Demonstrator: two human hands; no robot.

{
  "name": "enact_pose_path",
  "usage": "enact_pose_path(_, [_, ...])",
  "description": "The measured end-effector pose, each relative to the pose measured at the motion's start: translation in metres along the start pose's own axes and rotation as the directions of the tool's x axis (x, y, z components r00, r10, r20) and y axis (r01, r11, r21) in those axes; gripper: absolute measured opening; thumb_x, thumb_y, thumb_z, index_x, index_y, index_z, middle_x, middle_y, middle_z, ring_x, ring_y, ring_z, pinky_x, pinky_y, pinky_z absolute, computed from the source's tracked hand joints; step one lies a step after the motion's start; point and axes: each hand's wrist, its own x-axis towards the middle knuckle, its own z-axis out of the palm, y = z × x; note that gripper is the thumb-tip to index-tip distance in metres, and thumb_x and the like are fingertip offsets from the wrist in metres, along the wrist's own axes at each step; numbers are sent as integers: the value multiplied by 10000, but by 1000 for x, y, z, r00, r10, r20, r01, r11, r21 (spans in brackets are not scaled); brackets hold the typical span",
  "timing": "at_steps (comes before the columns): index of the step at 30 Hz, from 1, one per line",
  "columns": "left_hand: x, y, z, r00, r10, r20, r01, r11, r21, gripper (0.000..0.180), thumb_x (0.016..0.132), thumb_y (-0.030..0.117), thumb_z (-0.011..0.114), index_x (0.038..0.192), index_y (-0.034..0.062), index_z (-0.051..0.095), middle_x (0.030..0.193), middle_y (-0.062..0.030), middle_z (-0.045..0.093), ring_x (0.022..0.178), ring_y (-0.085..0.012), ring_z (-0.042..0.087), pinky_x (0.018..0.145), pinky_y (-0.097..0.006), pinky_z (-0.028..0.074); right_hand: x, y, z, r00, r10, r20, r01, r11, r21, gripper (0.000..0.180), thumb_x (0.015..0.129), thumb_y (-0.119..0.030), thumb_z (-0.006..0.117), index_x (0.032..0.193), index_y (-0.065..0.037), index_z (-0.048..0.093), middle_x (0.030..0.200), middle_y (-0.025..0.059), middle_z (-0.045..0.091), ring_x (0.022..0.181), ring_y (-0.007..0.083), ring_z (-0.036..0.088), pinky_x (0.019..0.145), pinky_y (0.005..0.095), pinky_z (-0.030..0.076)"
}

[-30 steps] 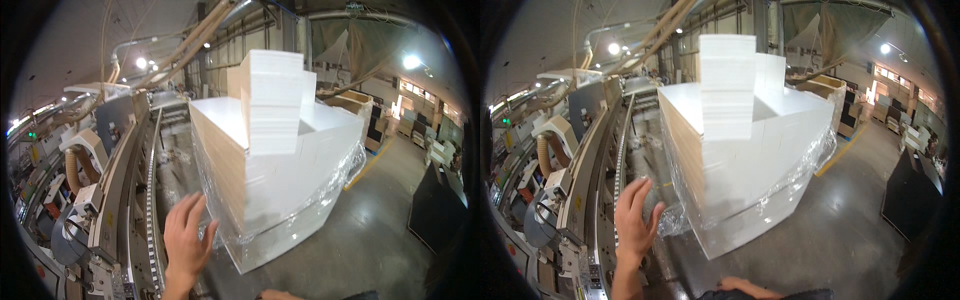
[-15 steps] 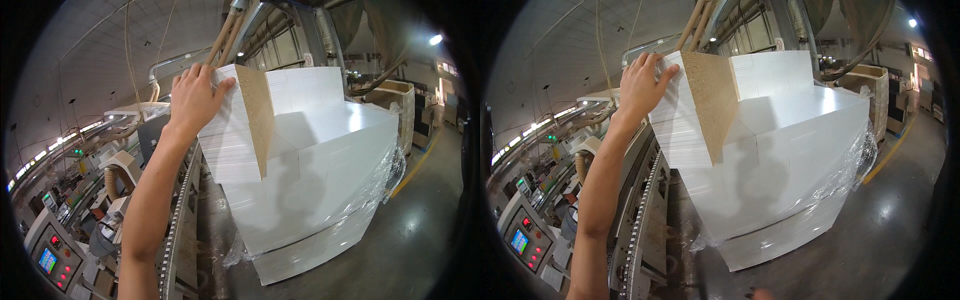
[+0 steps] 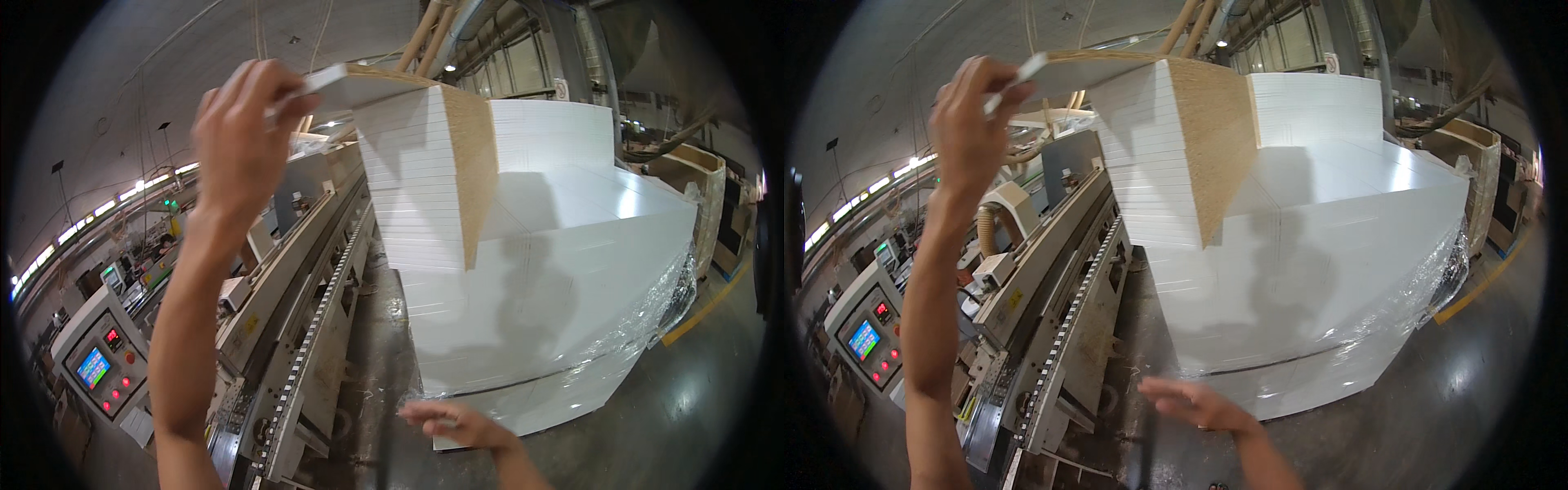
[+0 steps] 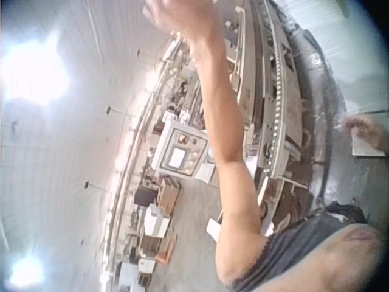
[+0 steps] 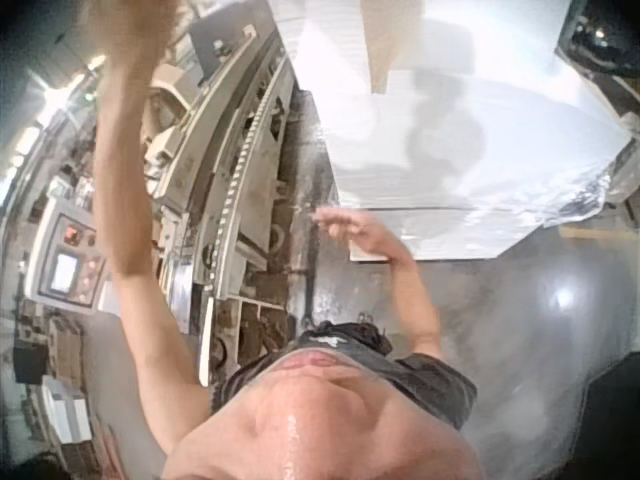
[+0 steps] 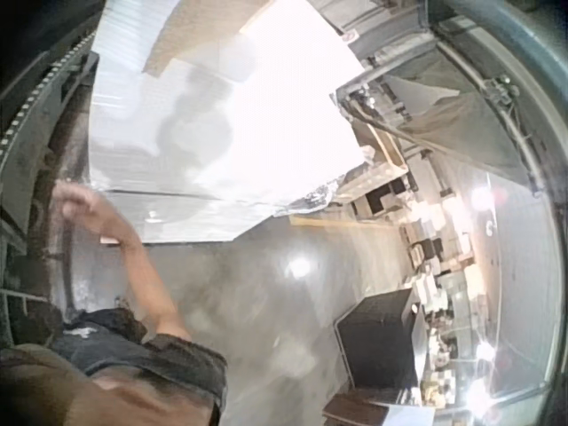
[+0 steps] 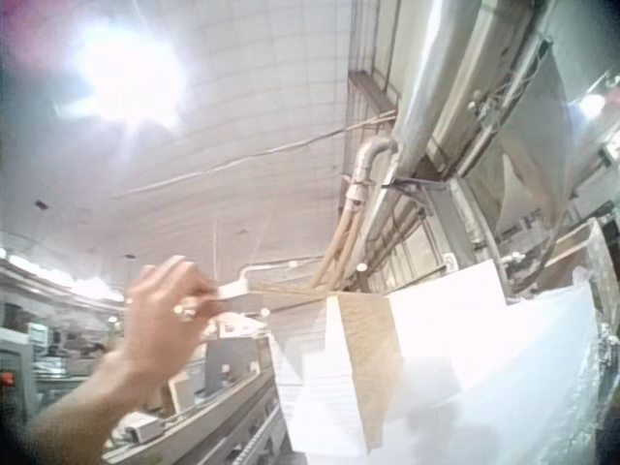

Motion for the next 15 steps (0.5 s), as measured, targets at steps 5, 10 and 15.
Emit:
enact_pose_path(5, [-56,-57,-134,990,-107,-89,126,961,244,178,927,174,783,1080,107,723,949,-5,702,920,-169,694,781,-348,518,88,-145,-12,806,-577,-130,591,777,215,925,1018,-644,522,1613,25,290,1650,252,352,1439,413,486,1141,560,436])
enact_pose_path(10, [-98,-86,-259,837,-540,-89,547,817,184,168,1021,233,702,1120,100,728,799,-10,683,748,-100,656,664,-284,501,195,-295,17,671,-591,-449,698,707,114,863,1042,-552,569,1521,120,315,1412,307,524,1287,450,581,1122,569,470])
enact_pose_path(15, [-188,-80,-301,766,-592,250,643,707,-295,409,1051,308,633,1364,45,625,1270,-133,724,1134,-212,708,905,-346,580,222,-299,60,729,-561,-393,678,674,295,478,1053,-382,619,1273,38,561,1236,216,643,1160,312,637,1044,533,522])
